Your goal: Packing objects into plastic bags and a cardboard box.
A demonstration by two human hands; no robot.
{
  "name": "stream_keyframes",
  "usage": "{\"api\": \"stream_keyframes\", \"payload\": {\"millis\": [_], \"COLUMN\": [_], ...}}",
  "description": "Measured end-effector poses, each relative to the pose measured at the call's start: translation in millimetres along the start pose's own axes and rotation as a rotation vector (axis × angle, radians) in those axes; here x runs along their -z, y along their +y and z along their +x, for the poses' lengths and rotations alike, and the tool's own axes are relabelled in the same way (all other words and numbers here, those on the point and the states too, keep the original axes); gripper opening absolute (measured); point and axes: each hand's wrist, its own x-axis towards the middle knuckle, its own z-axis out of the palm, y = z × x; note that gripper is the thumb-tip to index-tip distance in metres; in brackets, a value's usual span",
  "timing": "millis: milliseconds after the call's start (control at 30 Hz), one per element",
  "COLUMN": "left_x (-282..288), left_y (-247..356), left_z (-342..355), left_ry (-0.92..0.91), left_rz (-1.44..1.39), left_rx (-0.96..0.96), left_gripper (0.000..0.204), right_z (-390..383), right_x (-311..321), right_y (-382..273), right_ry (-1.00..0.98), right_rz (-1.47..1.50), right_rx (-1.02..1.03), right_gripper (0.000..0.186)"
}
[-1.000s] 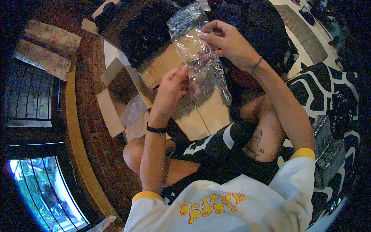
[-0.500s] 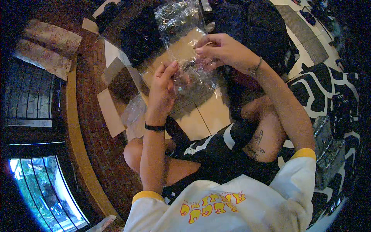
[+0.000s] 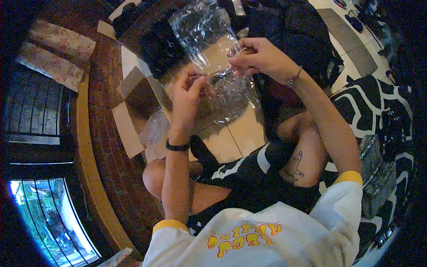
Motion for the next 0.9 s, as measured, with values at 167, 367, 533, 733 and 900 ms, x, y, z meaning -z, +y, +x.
{"api": "stream_keyframes", "payload": {"millis": [167, 367, 533, 733, 900], "left_x": [3.7, 14.8, 25.6, 22.3, 11.8], "left_y": [-0.1, 1.4, 10.0, 9.8, 26.9], "left_z": [1.0, 7.9, 7.9, 2.6, -13.1], "left_ry": [0.041, 0.067, 0.132, 0.223, 0.192], "left_rz": [-0.221, -0.340, -0.203, 0.697, 0.997], "left_rx": [0.038, -0.004, -0.001, -0.181, -0.133], "left_gripper": [0.007, 0.008, 0.011, 0.020, 0.023], "right_z": [-4.2, -3.8, 3.3, 6.4, 7.9], "right_x": [-3.3, 3.5, 8.2, 10.6, 11.7], "right_y": [1.6, 2.5, 2.5, 14.1, 22.6], "right_ry": [-0.031, -0.083, -0.116, -0.029, 0.004], "right_rz": [0.110, -0.013, -0.045, -0.080, -0.722], "right_rx": [-0.029, -0.011, 0.010, 0.010, 0.154], "right_gripper": [0.037, 0.039, 0.028, 0.018, 0.016]}}
